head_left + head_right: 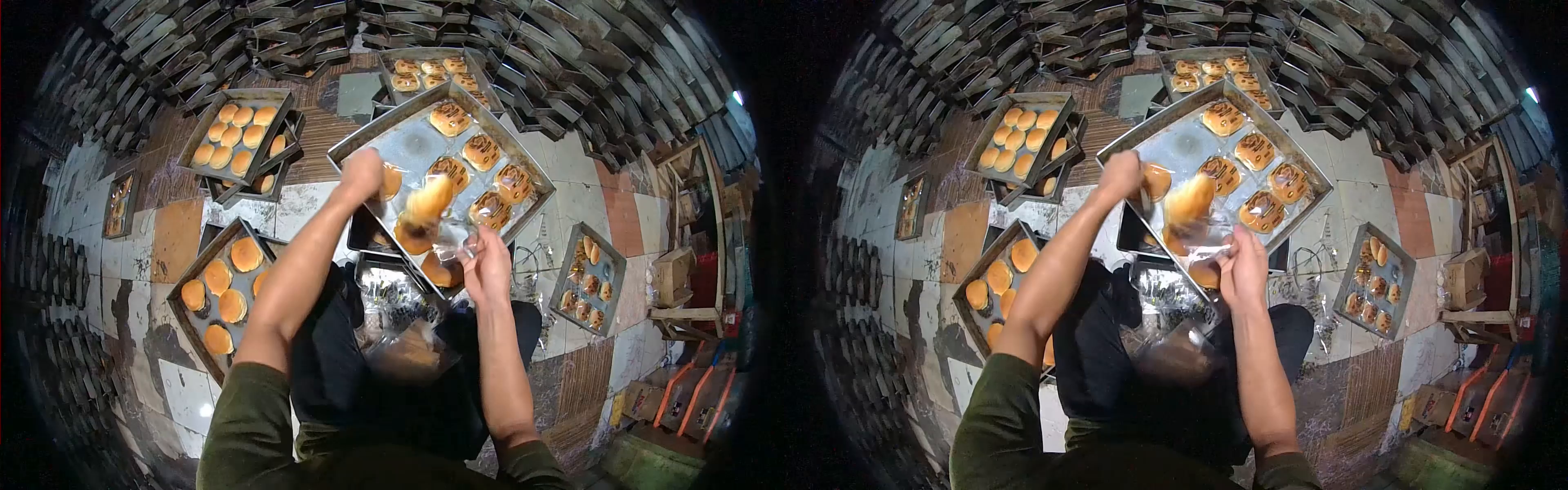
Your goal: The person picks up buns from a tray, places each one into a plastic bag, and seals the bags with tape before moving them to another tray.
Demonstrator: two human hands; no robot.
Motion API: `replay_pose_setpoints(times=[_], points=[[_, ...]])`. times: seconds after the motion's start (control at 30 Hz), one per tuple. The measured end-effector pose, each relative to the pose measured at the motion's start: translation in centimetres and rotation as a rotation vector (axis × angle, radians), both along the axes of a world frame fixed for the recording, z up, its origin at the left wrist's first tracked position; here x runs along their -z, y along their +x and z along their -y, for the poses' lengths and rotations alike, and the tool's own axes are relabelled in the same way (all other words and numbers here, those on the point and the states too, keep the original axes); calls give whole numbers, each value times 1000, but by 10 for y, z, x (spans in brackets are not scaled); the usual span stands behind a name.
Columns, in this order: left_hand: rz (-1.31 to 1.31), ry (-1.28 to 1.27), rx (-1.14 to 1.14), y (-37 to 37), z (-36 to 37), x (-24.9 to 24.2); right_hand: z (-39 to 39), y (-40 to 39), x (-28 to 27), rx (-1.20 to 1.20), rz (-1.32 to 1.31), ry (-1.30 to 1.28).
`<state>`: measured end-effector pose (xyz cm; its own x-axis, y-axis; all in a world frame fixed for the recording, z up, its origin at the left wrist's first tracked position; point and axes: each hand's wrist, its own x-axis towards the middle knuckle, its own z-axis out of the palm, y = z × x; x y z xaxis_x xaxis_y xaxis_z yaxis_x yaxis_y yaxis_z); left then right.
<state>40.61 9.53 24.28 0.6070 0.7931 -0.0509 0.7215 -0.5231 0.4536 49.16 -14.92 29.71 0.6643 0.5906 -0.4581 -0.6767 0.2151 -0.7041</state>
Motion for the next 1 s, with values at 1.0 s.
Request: replay_pose_setpoints(times=[1.0], points=[[57,-36,150,132,28,59,464,-90,359,170,-139,-660]])
